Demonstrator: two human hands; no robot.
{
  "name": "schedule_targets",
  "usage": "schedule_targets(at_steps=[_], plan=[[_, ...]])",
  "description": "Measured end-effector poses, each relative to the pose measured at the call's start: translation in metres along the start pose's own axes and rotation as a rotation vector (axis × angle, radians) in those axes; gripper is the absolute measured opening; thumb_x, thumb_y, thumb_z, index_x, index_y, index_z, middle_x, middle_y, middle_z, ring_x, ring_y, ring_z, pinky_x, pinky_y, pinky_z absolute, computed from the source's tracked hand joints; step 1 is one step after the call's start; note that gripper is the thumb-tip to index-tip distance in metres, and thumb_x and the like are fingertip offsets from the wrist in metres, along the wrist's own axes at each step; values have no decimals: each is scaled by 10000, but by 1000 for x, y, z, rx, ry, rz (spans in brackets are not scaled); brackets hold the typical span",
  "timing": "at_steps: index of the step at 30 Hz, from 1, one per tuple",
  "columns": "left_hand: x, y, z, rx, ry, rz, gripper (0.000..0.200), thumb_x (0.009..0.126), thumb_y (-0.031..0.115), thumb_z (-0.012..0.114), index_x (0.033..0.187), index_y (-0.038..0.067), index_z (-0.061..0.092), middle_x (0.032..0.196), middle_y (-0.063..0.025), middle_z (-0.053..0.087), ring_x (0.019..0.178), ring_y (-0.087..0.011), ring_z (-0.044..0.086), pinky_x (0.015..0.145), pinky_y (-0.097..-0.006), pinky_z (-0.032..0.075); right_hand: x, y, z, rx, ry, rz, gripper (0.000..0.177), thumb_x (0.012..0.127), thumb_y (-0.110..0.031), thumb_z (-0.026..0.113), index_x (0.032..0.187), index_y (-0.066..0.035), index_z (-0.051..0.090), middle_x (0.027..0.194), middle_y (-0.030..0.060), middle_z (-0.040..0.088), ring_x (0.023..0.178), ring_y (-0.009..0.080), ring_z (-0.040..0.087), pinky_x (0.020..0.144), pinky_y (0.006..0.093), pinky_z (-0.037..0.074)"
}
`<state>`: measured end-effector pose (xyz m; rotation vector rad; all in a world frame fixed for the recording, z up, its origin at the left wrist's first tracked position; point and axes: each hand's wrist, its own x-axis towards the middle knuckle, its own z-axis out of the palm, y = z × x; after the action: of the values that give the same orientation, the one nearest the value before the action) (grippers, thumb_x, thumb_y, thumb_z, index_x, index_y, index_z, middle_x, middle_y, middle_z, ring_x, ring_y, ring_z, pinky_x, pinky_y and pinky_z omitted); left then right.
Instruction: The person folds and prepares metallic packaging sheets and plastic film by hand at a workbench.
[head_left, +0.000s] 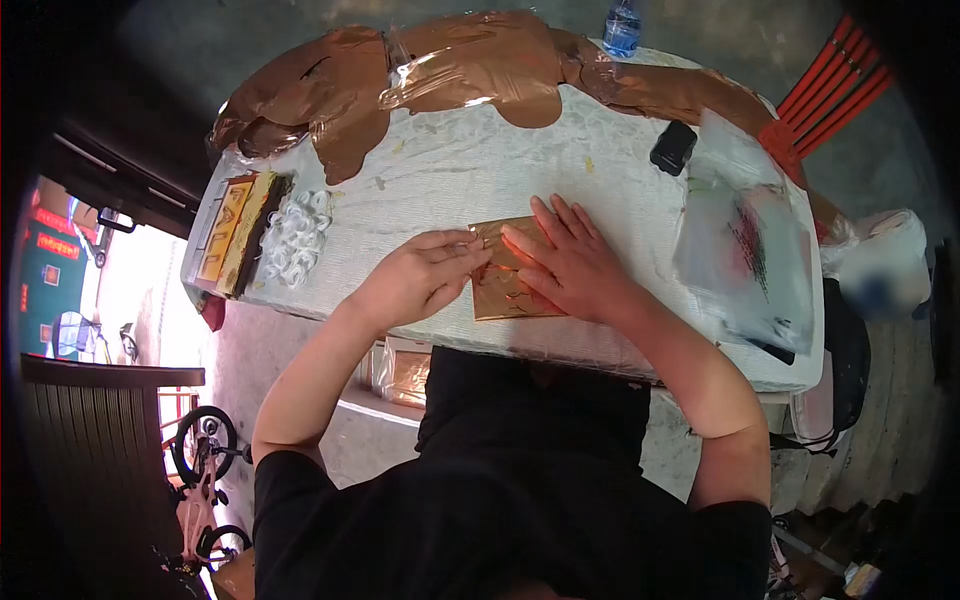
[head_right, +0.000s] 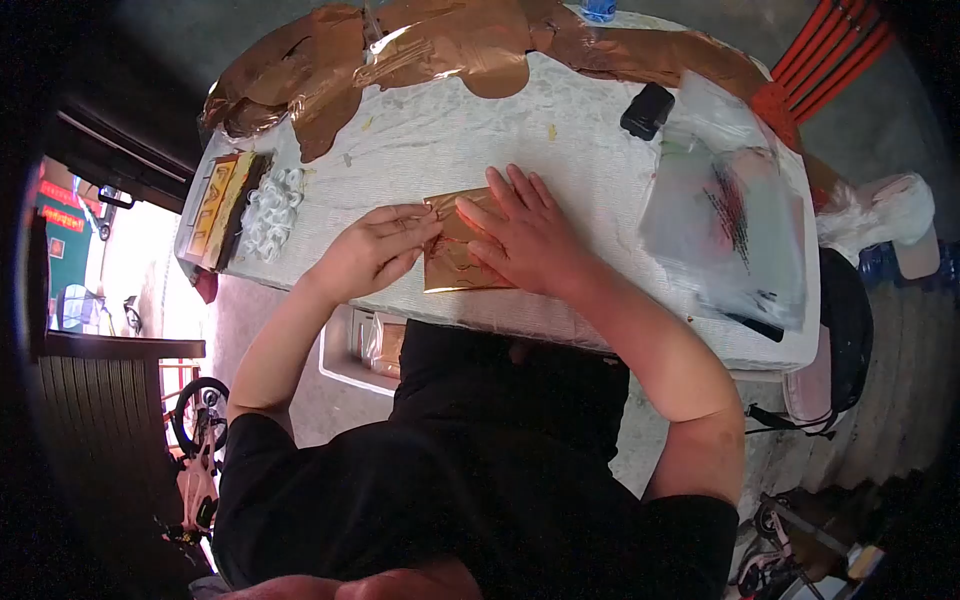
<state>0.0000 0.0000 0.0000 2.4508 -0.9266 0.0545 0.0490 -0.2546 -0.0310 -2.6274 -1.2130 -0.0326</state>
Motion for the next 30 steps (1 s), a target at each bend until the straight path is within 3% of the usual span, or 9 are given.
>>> schedule_targets(at_steps=[2, 11, 17, 18, 22, 25, 30], plan=[[-1, 0, 0, 128, -15, 130, 414, 806, 156, 633, 1204, 53, 584, 1268, -143, 538, 1163, -321, 507, 959, -401, 436, 0, 1, 1, 8, 10, 5, 514, 941, -434, 403, 1426, -287, 318, 1516, 142, 154, 1400, 341, 128, 1136, 457, 90], [-5, 8, -11, 189, -105, 161, 417, 855, 311, 586, 1245, 163, 569, 1300, -159, 497, 1207, -335, 464, 997, -427, 391, 0, -2, -5, -1, -7, 5, 503, 948, -415, 395, 1426, -281, 316, 1515, 143, 158, 1400, 339, 129, 1138, 451, 88], [-16, 24, -8, 200, -64, 194, 501, 809, 329, 626, 1256, 118, 548, 1286, -150, 509, 1175, -331, 489, 975, -418, 416, -12, -5, -5, -10, 15, -98, 506, 937, -389, 428, 1420, -274, 331, 1497, 174, 193, 1382, 364, 179, 1128, 465, 118], [-19, 29, -4, 198, 9, 217, 522, 767, 299, 662, 1219, 60, 557, 1227, -139, 552, 1129, -327, 522, 944, -408, 442, -17, -10, -5, -7, 12, -99, 506, 937, -389, 428, 1420, -274, 331, 1497, 174, 193, 1382, 364, 179, 1128, 465, 118], [-35, 47, 18, 262, 212, 191, 473, 704, 215, 696, 1119, 16, 591, 1107, -114, 612, 1046, -302, 573, 875, -384, 483, -33, -29, -10, 20, 29, -135, 516, 927, -393, 452, 1413, -253, 348, 1486, 196, 204, 1371, 381, 200, 1121, 477, 130], [-38, 47, 26, 274, 266, 197, 407, 724, 202, 673, 1088, 30, 608, 1046, -82, 616, 1006, -255, 581, 861, -367, 484, -41, -36, -11, 29, 29, -140, 530, 925, -411, 452, 1417, -244, 344, 1484, 204, 204, 1372, 382, 196, 1122, 479, 126], [-34, 46, 20, 353, 233, 274, 349, 684, 161, 660, 1000, 12, 642, 1004, -96, 631, 956, -270, 613, 776, -356, 519, -42, -36, -15, 8, 11, -141, 564, 936, -444, 425, 1433, -205, 310, 1485, 214, 196, 1378, 382, 180, 1122, 479, 117]])
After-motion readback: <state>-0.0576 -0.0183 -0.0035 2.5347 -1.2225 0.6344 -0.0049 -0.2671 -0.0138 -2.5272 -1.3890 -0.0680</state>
